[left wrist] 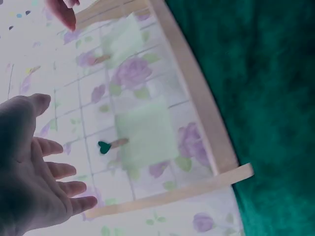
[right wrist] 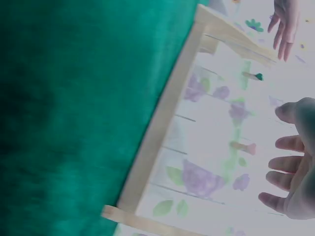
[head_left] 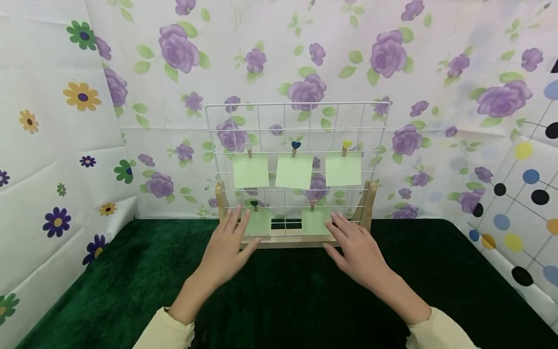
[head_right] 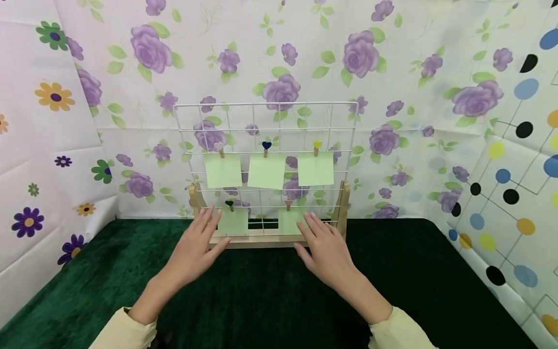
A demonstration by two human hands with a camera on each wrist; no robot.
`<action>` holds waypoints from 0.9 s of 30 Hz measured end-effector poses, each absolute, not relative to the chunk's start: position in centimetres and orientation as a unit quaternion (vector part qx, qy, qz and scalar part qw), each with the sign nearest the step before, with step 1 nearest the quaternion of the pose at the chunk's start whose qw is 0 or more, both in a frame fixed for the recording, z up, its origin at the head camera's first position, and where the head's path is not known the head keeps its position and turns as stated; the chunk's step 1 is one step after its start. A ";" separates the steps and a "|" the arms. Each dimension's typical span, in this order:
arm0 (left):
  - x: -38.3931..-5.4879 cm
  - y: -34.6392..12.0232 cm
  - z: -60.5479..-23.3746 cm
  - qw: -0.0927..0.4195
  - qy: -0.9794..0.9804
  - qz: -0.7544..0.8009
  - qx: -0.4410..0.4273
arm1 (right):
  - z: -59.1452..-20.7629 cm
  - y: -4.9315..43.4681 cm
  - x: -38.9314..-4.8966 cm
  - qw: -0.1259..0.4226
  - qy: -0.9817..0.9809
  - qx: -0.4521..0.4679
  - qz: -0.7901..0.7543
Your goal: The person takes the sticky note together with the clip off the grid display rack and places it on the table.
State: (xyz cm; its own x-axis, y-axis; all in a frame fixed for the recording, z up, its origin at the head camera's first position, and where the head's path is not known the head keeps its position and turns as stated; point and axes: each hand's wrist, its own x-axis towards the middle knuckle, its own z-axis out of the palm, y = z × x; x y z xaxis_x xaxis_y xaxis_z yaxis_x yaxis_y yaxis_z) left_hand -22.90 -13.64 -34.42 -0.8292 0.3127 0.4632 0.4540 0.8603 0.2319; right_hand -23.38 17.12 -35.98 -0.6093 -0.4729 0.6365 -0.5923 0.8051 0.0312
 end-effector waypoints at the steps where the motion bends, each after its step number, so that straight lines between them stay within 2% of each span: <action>1: -23.0 -13.8 -34.0 0.222 -0.936 -0.180 -0.204 | -35.6 17.0 -23.4 0.341 -0.883 0.304 0.103; 4: -23.5 -14.4 -32.8 0.243 -0.923 -0.221 -0.200 | -34.3 16.7 -23.8 0.372 -0.863 0.315 0.132; 7: -24.0 -14.9 -31.6 0.242 -0.911 -0.273 -0.192 | -32.9 16.4 -24.2 0.377 -0.855 0.316 0.162; 18: -26.5 -16.0 -27.5 0.205 -0.871 -0.417 -0.159 | -27.1 14.0 -26.3 0.291 -0.845 0.295 0.339; 27: -27.7 -15.6 -26.1 0.187 -0.851 -0.472 -0.137 | -24.2 11.7 -27.7 0.238 -0.842 0.271 0.401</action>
